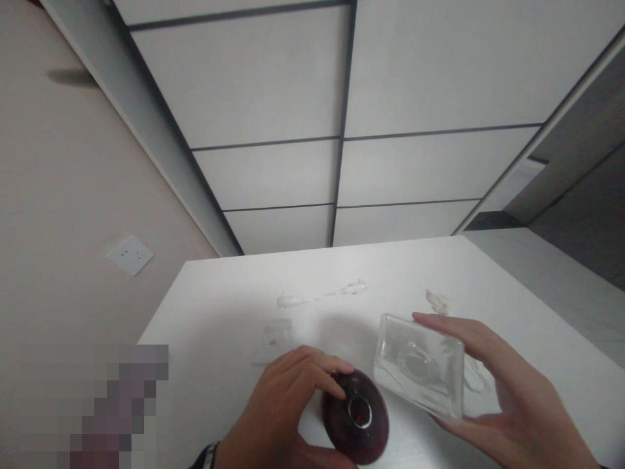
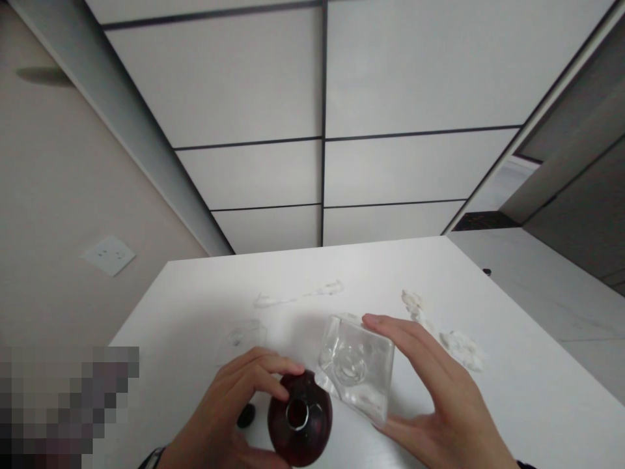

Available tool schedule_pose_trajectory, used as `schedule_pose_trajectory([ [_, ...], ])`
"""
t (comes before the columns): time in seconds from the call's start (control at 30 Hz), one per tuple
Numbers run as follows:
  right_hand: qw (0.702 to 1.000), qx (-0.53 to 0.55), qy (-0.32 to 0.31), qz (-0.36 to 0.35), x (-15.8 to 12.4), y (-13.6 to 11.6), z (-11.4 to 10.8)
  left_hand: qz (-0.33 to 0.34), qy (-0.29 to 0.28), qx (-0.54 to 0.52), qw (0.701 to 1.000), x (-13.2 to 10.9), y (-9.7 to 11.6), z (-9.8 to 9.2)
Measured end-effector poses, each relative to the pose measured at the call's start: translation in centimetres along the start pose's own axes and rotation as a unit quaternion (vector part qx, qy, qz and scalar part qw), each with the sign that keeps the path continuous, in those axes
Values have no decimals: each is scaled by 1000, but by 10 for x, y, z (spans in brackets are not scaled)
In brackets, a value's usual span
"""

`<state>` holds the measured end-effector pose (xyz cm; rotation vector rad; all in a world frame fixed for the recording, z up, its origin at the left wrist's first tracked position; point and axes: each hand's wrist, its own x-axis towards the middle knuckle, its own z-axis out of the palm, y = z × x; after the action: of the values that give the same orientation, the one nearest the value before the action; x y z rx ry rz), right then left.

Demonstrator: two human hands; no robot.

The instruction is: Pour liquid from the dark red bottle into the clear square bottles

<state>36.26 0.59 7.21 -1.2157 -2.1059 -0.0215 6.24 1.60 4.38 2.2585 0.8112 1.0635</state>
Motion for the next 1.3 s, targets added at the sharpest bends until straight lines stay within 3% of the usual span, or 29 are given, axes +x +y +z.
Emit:
schedule_pose_trajectory([
  [0.53, 994, -37, -12, -105, 0, -6, -1, 13, 22, 37, 999, 2, 5, 5],
  [0.73, 994, -27, 58, -87, -1, -15, 12, 11, 38, 52, 998, 6, 9, 6],
  [1.1, 991, -25, 60, -115, -14, -14, 21, 19, 51, 59, 997, 6, 10, 8],
  [1.3, 993, -15, 78, -84, -18, -22, 23, 30, 61, 61, 996, 9, 11, 9],
])
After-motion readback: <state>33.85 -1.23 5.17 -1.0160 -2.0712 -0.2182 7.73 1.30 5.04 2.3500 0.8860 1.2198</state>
